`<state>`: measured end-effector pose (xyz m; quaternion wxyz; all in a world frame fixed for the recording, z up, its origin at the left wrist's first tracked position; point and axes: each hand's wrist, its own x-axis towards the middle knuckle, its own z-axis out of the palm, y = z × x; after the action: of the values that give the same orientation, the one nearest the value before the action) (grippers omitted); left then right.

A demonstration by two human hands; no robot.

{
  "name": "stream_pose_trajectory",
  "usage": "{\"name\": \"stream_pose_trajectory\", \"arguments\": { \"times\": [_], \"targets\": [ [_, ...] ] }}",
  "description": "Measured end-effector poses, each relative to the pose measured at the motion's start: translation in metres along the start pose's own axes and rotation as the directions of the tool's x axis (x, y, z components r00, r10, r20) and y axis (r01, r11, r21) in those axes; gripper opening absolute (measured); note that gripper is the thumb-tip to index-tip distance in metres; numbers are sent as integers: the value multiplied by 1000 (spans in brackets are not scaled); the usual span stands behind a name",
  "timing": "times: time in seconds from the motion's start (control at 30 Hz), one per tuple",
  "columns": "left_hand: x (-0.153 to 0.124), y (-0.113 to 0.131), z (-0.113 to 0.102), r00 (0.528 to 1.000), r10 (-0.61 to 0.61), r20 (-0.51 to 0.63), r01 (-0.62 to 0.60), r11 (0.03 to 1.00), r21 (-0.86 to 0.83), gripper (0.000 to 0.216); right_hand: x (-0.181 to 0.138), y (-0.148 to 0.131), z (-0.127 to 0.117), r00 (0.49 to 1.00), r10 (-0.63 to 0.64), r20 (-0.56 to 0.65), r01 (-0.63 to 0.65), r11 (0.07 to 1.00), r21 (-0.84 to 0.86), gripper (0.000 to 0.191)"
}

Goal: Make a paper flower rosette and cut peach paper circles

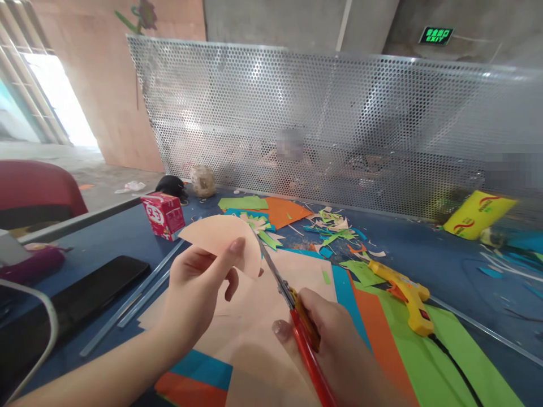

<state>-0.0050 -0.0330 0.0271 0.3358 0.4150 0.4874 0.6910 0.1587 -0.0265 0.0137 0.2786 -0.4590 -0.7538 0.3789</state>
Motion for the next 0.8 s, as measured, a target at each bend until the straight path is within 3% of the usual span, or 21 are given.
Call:
{"name": "stream_pose_trajectory", "arguments": {
  "times": [0.33, 0.8],
  "targets": [
    [1, -3, -1, 1000, 25, -3, -25, 997, 68, 35, -1, -2, 0, 999, -43, -9, 43, 998, -55, 25],
    [0, -2, -1, 999, 33, 31, -35, 996, 84, 32, 1, 0, 0, 998, -47, -52, 43, 996, -78, 27]
  ]
}}
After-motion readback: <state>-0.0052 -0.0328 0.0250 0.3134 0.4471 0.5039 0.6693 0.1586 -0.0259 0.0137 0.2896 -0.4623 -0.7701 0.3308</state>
